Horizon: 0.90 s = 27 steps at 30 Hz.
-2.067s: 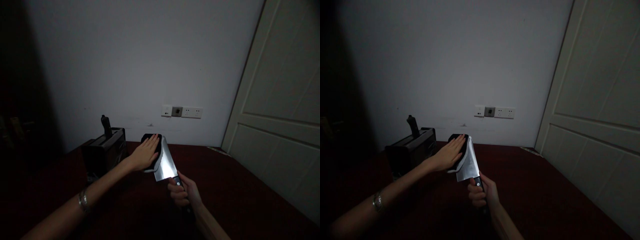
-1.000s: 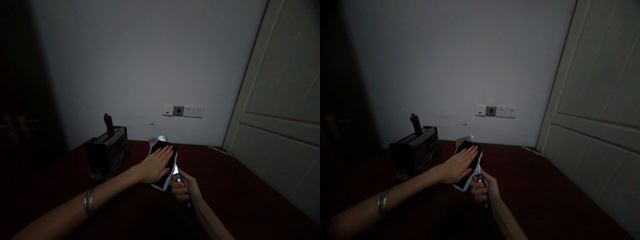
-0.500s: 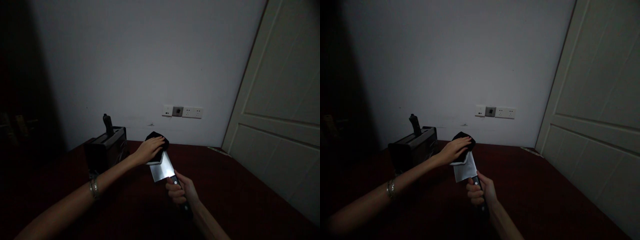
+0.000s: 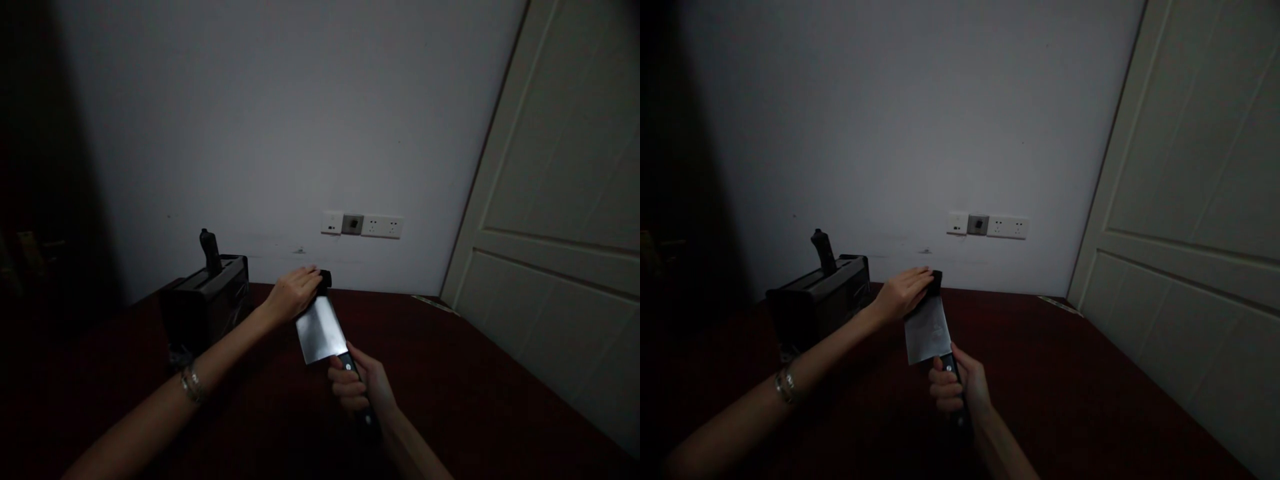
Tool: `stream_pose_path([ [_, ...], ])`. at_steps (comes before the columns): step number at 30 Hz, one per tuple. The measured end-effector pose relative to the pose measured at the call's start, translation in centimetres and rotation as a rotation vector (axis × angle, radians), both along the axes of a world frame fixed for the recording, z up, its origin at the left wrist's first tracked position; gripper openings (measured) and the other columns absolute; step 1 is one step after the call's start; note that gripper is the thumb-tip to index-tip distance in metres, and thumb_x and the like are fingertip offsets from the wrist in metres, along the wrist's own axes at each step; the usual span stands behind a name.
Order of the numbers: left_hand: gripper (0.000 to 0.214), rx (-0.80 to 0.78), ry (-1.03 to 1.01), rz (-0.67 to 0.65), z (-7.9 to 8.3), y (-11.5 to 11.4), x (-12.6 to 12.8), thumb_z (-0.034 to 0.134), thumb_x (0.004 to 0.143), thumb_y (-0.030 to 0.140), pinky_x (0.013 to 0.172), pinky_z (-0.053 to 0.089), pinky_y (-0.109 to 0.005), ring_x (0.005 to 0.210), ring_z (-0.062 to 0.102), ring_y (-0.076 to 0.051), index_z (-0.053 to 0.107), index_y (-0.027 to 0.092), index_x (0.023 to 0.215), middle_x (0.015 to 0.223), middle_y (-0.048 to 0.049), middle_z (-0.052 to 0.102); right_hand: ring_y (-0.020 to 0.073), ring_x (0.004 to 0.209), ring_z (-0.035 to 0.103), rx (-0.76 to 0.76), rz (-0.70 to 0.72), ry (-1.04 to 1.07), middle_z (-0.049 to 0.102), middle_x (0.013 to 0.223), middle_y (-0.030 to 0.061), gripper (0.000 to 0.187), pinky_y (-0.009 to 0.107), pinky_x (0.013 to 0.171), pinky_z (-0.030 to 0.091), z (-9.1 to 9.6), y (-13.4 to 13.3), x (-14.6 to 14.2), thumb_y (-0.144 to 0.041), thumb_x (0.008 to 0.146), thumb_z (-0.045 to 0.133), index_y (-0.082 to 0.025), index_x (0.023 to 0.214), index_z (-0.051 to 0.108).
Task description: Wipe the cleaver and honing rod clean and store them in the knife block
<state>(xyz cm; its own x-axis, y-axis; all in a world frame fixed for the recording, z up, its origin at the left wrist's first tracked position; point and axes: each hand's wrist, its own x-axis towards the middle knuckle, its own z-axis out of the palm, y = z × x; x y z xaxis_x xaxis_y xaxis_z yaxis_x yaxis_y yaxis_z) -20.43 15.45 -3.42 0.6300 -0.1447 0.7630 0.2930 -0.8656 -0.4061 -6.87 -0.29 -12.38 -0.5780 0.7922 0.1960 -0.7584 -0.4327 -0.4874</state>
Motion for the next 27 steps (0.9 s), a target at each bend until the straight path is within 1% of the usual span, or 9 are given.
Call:
stream_pose_path([
  [4, 0.028, -0.156, 0.159, -0.139, -1.9, -3.1, -0.3, 0.040, 0.087, 0.018, 0.101, 0.038, -0.040, 0.123, 0.042, -0.020, 0.058, 0.013, 0.109, 0.121, -0.0111, 0.056, -0.0005, 0.035, 0.018, -0.009, -0.049, 0.030, 0.032, 0.050, -0.0092, 0.028, 0.008, 0.028, 0.012, 0.4, -0.2, 0.5, -0.036, 0.081, 0.055, -0.009, 0.075, 0.051],
  [8, 0.030, -0.394, 0.227, -0.262, -2.5, -5.9, -0.7, 0.045, 0.086, 0.027, 0.104, 0.034, -0.041, 0.127, 0.036, -0.021, 0.057, 0.014, 0.111, 0.126, -0.0120, 0.052, -0.0002, 0.035, 0.018, 0.002, -0.067, 0.036, 0.032, 0.050, -0.0089, 0.027, 0.008, 0.028, 0.014, 0.7, -0.1, 0.8, -0.035, 0.081, 0.056, -0.009, 0.075, 0.052],
  [10, 0.025, -0.526, 0.195, -0.259, -2.6, -7.0, -0.6, 0.042, 0.089, 0.027, 0.100, 0.038, -0.037, 0.121, 0.043, -0.019, 0.058, 0.015, 0.103, 0.118, -0.0107, 0.057, -0.0001, 0.035, 0.017, 0.016, -0.059, 0.032, 0.032, 0.050, -0.0090, 0.028, 0.008, 0.028, 0.015, 0.7, 0.0, 0.8, -0.036, 0.081, 0.056, -0.009, 0.074, 0.053],
  [12, 0.024, -0.603, 0.126, -0.161, -2.5, -7.7, -0.2, 0.040, 0.090, 0.027, 0.095, 0.043, -0.035, 0.114, 0.048, -0.019, 0.055, 0.014, 0.101, 0.112, -0.0117, 0.057, 0.0003, 0.035, 0.016, 0.033, -0.041, 0.015, 0.033, 0.050, -0.0088, 0.028, 0.009, 0.028, 0.016, 0.7, 0.0, 0.6, -0.037, 0.081, 0.056, -0.009, 0.075, 0.053],
  [15, 0.036, -0.547, -0.024, 0.093, -2.2, -7.6, 0.4, 0.046, 0.086, 0.032, 0.097, 0.039, -0.043, 0.119, 0.042, -0.026, 0.045, 0.009, 0.115, 0.124, -0.0188, 0.045, 0.0015, 0.035, 0.016, 0.046, -0.017, -0.029, 0.033, 0.050, -0.0085, 0.029, 0.010, 0.028, 0.018, 0.6, -0.3, -0.2, -0.040, 0.081, 0.055, -0.011, 0.075, 0.054],
  [18, 0.045, -0.407, -0.068, 0.262, -1.8, -7.2, 0.6, 0.042, 0.087, 0.034, 0.106, 0.024, -0.051, 0.133, 0.019, -0.032, 0.037, 0.008, 0.124, 0.142, -0.0207, 0.024, 0.0020, 0.035, 0.016, 0.053, 0.002, -0.059, 0.034, 0.050, -0.0081, 0.030, 0.011, 0.028, 0.018, 0.6, -0.6, -0.8, -0.042, 0.081, 0.054, -0.012, 0.074, 0.053],
  [20, 0.049, -0.355, -0.002, 0.297, -1.7, -7.3, 0.4, 0.037, 0.089, 0.034, 0.108, 0.019, -0.049, 0.136, 0.008, -0.030, 0.030, 0.008, 0.130, 0.146, -0.0191, 0.015, 0.0019, 0.035, 0.016, 0.056, -0.004, -0.066, 0.034, 0.051, -0.0080, 0.031, 0.011, 0.028, 0.018, 0.7, -0.8, -0.9, -0.042, 0.081, 0.054, -0.012, 0.074, 0.053],
  [24, 0.062, -0.325, 0.187, 0.277, -2.3, -8.3, -0.3, 0.031, 0.090, 0.037, 0.109, 0.019, -0.042, 0.136, 0.002, -0.024, 0.010, 0.007, 0.140, 0.148, -0.0160, 0.008, 0.0015, 0.036, 0.013, 0.046, -0.077, -0.066, 0.032, 0.051, -0.0083, 0.031, 0.011, 0.029, 0.016, 1.0, -0.9, -0.5, -0.042, 0.081, 0.054, -0.012, 0.073, 0.052],
  [27, 0.064, -0.306, 0.255, 0.266, -2.5, -8.7, -0.7, 0.030, 0.090, 0.039, 0.110, 0.018, -0.040, 0.136, 0.001, -0.024, 0.009, 0.007, 0.140, 0.148, -0.0153, 0.006, 0.0013, 0.036, 0.013, 0.038, -0.110, -0.072, 0.032, 0.050, -0.0085, 0.031, 0.011, 0.028, 0.015, 1.2, -1.0, -0.3, -0.041, 0.080, 0.055, -0.012, 0.072, 0.052],
])
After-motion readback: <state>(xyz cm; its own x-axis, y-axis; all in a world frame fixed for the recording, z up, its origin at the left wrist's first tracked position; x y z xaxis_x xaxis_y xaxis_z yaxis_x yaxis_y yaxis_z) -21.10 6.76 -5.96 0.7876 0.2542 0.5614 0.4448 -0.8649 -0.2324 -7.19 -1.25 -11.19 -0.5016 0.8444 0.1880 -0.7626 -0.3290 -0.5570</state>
